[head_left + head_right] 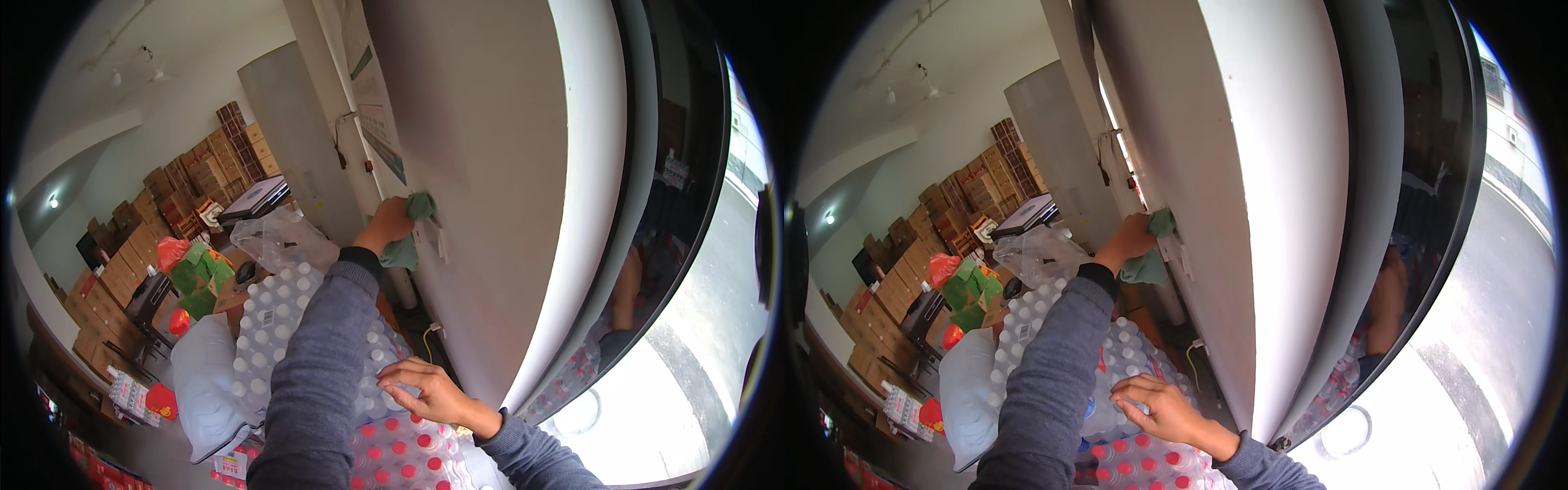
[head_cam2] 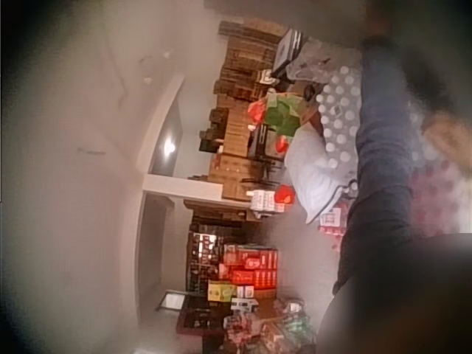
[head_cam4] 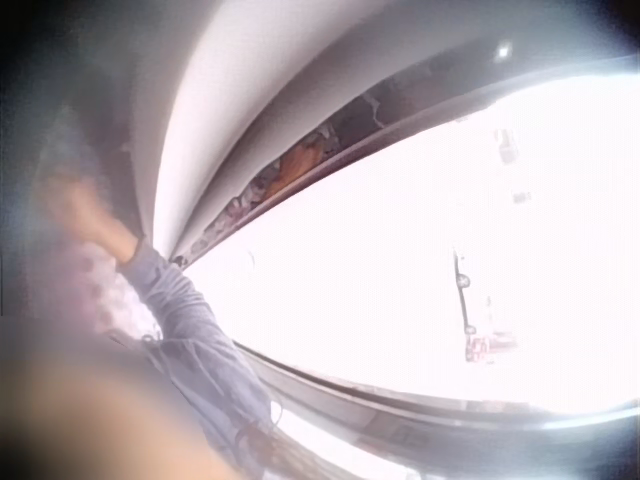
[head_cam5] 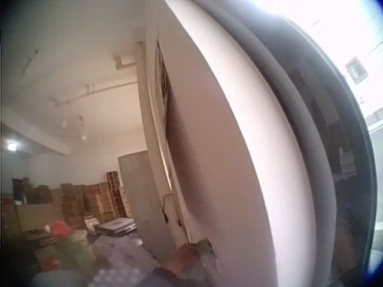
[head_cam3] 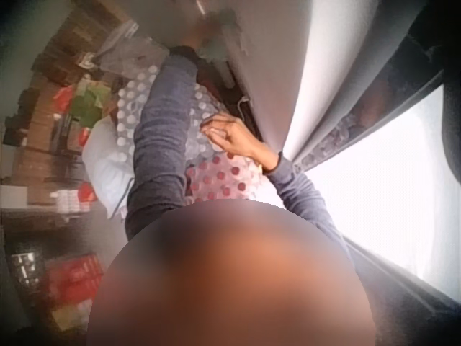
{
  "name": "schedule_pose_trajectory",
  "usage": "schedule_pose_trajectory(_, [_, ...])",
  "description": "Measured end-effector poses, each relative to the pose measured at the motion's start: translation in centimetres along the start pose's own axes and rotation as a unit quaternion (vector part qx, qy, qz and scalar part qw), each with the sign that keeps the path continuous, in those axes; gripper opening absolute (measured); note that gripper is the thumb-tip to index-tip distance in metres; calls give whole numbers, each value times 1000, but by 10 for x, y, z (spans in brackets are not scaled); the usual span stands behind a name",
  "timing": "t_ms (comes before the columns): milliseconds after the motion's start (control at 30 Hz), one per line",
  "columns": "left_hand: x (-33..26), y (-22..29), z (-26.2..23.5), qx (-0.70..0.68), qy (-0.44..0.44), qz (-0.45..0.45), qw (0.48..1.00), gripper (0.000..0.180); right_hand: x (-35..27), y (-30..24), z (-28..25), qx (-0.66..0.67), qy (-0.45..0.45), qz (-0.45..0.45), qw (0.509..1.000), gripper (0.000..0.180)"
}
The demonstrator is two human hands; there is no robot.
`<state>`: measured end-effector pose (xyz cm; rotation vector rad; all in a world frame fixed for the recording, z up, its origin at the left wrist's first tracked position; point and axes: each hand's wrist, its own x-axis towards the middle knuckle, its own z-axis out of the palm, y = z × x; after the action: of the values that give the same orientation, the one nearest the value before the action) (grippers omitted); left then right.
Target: The person wipes the plastic-wrapped surfaces of stacked water bottle packs with a green cloth. They move from one pack to another, rubbing the plastic film and occasionally adjusting the packs' positions.
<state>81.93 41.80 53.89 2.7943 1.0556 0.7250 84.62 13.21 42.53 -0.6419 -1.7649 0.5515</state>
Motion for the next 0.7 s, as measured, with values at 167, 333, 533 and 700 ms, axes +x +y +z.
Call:
schedule_pose_trajectory(167, [-11,2,3,-17,23,39,999,23,0,-2,-1,5,-2,7,1000,12])
schedule_pose_trajectory(333, [-20,8,7,-7,11,65,998,31,-1,-4,0,1,-1,6,1000,13])
schedule_pose_trajectory(533, [-47,33,6,-32,44,85,995,42,-2,-8,2,-2,-4,13,1000,13])
schedule_pose_trajectory(700, [-72,47,0,-48,48,98,993,55,1,-14,8,4,-10,11,1000,14])
